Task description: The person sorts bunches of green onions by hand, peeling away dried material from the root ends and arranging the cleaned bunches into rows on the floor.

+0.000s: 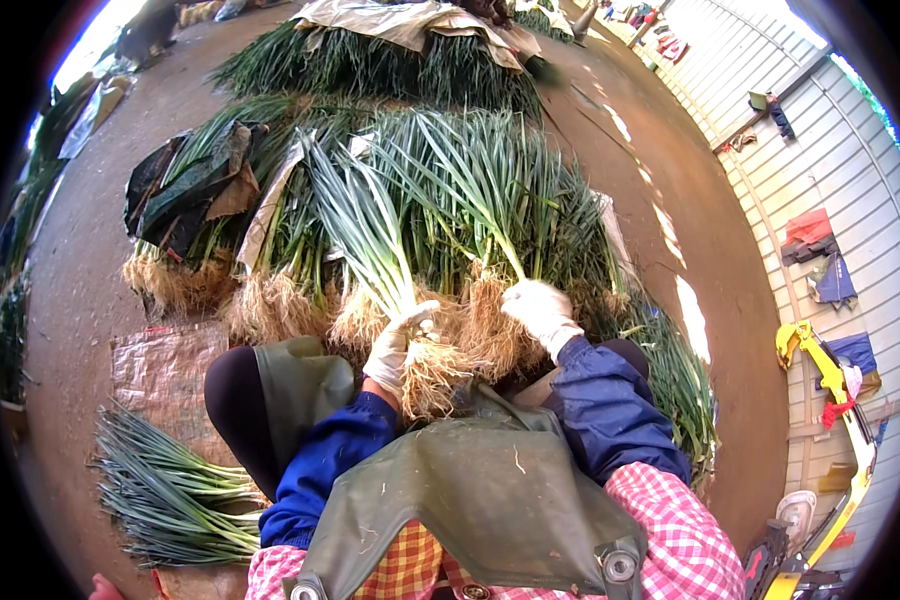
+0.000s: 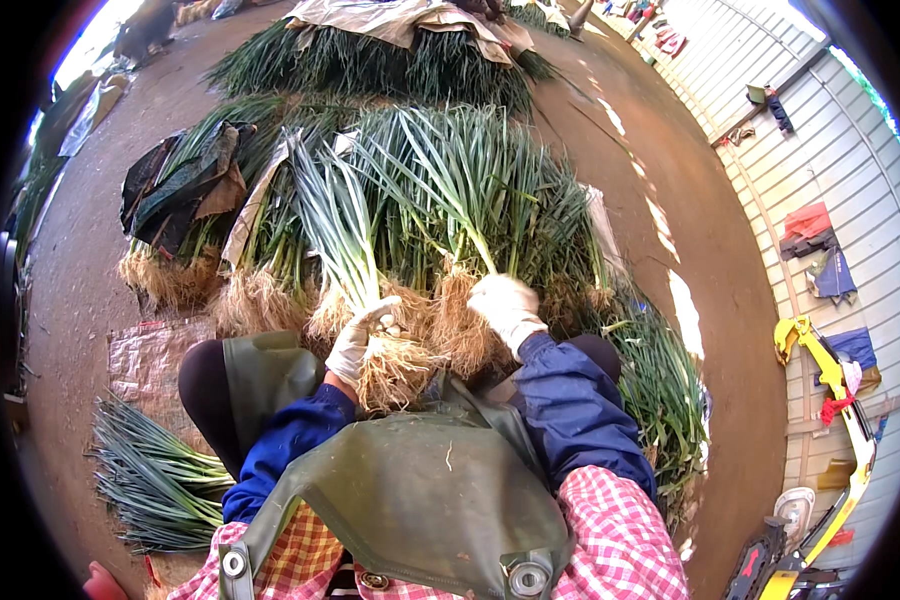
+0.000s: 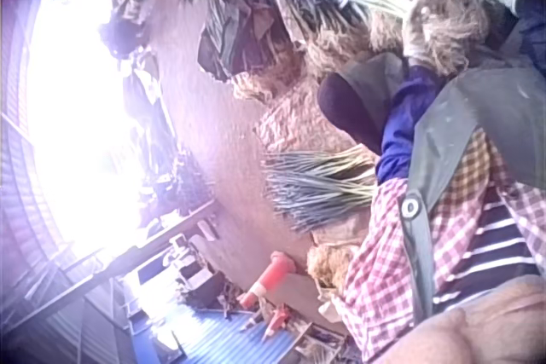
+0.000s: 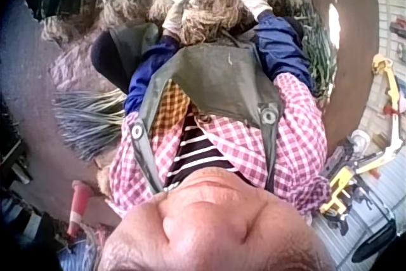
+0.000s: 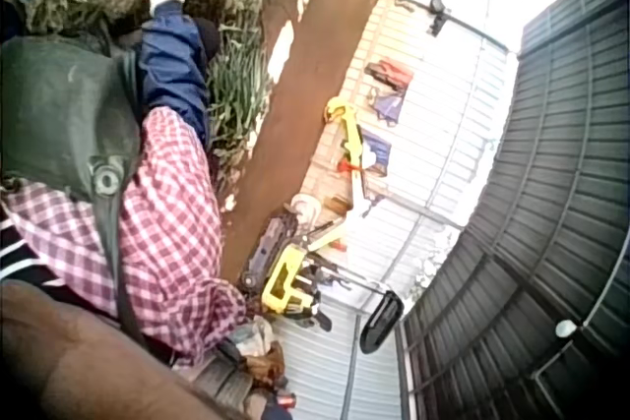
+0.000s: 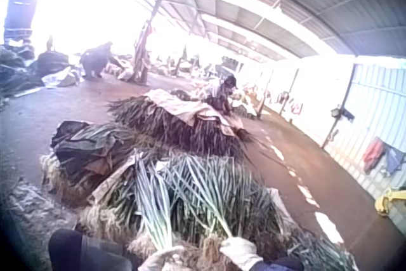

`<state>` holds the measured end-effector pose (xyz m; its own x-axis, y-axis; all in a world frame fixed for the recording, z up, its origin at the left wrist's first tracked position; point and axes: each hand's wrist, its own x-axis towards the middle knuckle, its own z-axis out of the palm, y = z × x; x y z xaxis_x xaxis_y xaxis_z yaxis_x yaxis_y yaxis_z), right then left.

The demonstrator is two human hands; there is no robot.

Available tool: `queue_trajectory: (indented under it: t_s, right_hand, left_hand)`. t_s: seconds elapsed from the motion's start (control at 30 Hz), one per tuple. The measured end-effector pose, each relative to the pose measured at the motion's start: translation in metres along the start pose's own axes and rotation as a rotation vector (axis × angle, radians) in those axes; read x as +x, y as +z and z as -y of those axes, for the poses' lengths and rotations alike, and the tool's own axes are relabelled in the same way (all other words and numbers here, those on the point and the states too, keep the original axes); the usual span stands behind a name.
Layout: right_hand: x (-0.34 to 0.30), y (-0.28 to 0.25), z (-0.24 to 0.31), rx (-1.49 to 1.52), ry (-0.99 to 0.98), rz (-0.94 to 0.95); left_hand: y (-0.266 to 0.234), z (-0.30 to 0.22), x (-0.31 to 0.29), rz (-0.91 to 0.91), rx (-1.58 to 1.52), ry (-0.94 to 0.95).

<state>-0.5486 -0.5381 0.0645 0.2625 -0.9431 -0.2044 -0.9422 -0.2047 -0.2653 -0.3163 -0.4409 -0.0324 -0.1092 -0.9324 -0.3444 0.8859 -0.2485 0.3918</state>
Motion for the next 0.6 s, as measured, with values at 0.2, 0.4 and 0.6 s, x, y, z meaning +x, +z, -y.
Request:
queue_trajectory:
  t_s: [0.2, 0.4, 0.6]
  right_hand:
    - [0.036, 0.019, -0.051, 0.192, 0.168, 0.261]
    - [0.011, 0.032, 0.029, 0.477, -0.405, 0.371]
    - [0.054, 0.042, 0.068, 1.076, 0.195, 0.454]
  left_hand:
    - [0.059, -0.002, -0.024, 0.126, -0.092, -0.027]
    - [0.045, 0.015, -0.027, -0.165, 0.151, -0.095]
    - [0.036, 0.015, -0.02, -0.139, 0.293, -0.054]
